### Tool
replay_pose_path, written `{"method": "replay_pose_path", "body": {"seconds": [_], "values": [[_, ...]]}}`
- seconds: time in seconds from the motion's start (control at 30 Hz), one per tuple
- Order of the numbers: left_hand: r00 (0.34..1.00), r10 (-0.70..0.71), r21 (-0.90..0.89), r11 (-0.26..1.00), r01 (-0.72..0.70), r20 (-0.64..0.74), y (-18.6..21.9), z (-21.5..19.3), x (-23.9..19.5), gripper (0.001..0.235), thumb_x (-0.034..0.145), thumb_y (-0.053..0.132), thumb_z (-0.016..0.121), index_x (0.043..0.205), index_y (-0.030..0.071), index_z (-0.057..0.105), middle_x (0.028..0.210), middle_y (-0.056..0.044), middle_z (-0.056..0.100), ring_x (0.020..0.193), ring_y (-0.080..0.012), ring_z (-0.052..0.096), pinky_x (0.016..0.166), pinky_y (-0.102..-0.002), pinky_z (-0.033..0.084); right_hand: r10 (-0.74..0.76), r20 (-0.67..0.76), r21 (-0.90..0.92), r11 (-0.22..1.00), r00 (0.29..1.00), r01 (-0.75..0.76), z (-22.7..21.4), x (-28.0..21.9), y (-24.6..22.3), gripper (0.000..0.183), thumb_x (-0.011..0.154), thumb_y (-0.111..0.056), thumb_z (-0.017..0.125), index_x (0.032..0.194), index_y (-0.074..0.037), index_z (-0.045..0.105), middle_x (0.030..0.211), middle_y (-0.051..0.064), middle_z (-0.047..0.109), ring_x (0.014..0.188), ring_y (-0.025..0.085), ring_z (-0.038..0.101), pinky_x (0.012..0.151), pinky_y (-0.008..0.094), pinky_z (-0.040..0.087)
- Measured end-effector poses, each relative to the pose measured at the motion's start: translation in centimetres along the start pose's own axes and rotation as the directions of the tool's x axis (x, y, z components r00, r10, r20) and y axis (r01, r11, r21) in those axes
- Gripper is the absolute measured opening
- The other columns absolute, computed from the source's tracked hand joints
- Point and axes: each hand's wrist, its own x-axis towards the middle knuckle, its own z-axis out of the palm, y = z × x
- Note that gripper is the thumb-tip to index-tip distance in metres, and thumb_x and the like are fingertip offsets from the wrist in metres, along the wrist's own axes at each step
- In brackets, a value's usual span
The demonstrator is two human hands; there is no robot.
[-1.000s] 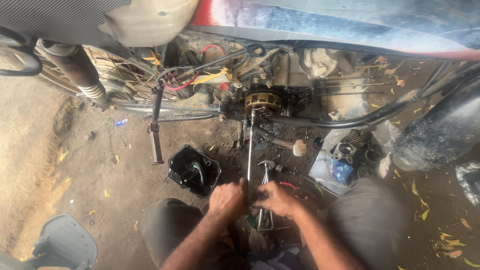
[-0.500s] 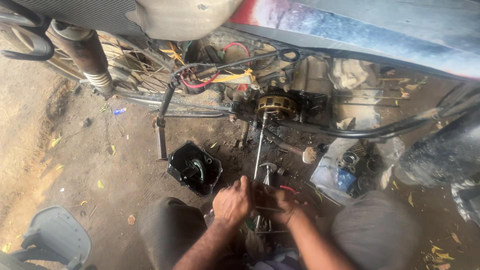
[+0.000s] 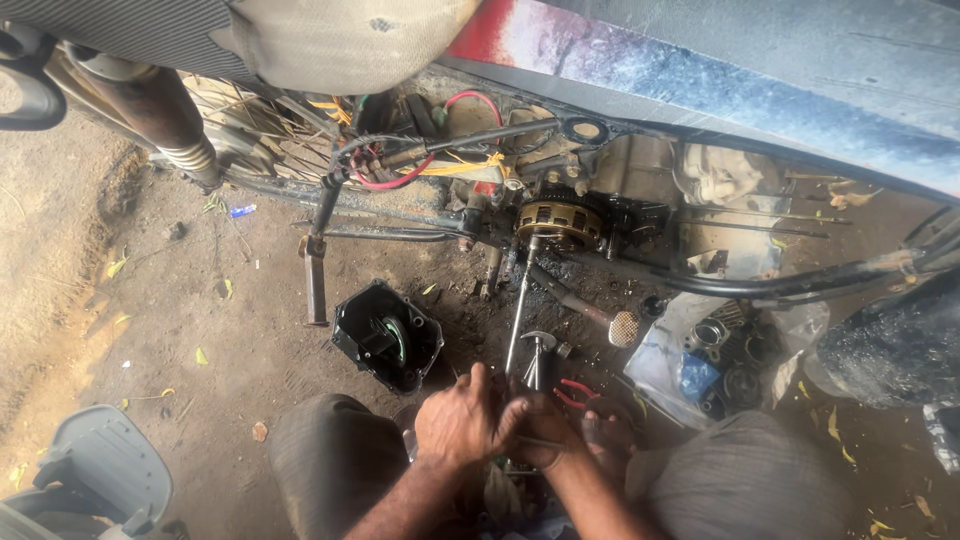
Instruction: The person is working on a motorcycle engine, using a wrench and hammer to adjust and tighten components. They manipulate various parts of the engine, including the clutch assembly, and use tools to secure bolts and other elements.
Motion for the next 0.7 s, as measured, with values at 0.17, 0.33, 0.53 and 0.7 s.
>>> {"method": "replay_pose_path", "body": {"seconds": [0.17, 0.33, 0.53, 0.7], "values": [[0.998, 0.051, 0.054, 0.997, -0.052, 0.024, 0.7, -0.5, 0.0, 0.080, 0.089, 0.083, 0.034, 0.105, 0.007, 0.054, 0.070, -0.015, 0.067, 0.061, -0.0332, 0.072, 0.053, -0.046, 0.056, -0.019, 0.113, 0.039, 0.999, 0.993, 0.015, 1.2, 0.4, 0.3, 0.033, 0.103, -0.035, 0.068, 0.116, -0.005, 0.070, 0.116, 0.010, 0.072, 0.105, 0.018, 0.069, 0.092, 0.030, 0.058], [0.977, -0.053, 0.027, 0.998, 0.049, 0.206, 1.4, -2.2, 0.6, 0.077, 0.094, 0.074, 0.038, 0.114, 0.001, 0.053, 0.065, -0.015, 0.067, 0.061, -0.0341, 0.072, 0.055, -0.047, 0.058, 0.043, 0.092, 0.169, 0.984, 0.995, -0.058, 0.8, 0.2, 0.2, 0.026, 0.095, -0.031, 0.072, 0.107, -0.008, 0.075, 0.104, 0.003, 0.076, 0.095, 0.013, 0.072, 0.088, 0.029, 0.059], [0.980, -0.047, -0.034, 0.998, 0.055, 0.194, 1.4, -3.3, 0.9, 0.062, 0.097, 0.064, 0.049, 0.106, 0.003, 0.056, 0.073, -0.020, 0.070, 0.067, -0.0381, 0.071, 0.062, -0.050, 0.057, -0.021, 0.026, 0.329, 0.944, 0.999, 0.011, -0.6, -0.3, 0.6, 0.013, 0.102, -0.016, 0.071, 0.110, -0.006, 0.073, 0.105, 0.003, 0.077, 0.091, 0.006, 0.073, 0.082, 0.018, 0.060], [0.964, -0.059, -0.078, 0.994, 0.082, 0.261, 1.7, -2.9, 0.9, 0.060, 0.100, 0.061, 0.043, 0.110, 0.003, 0.052, 0.075, -0.020, 0.071, 0.066, -0.0366, 0.073, 0.063, -0.048, 0.059, -0.010, -0.021, 0.397, 0.918, 1.000, 0.018, -2.3, -0.6, 0.1, 0.025, 0.091, -0.009, 0.069, 0.115, -0.004, 0.072, 0.114, 0.007, 0.075, 0.092, 0.006, 0.073, 0.074, 0.016, 0.062]]}}
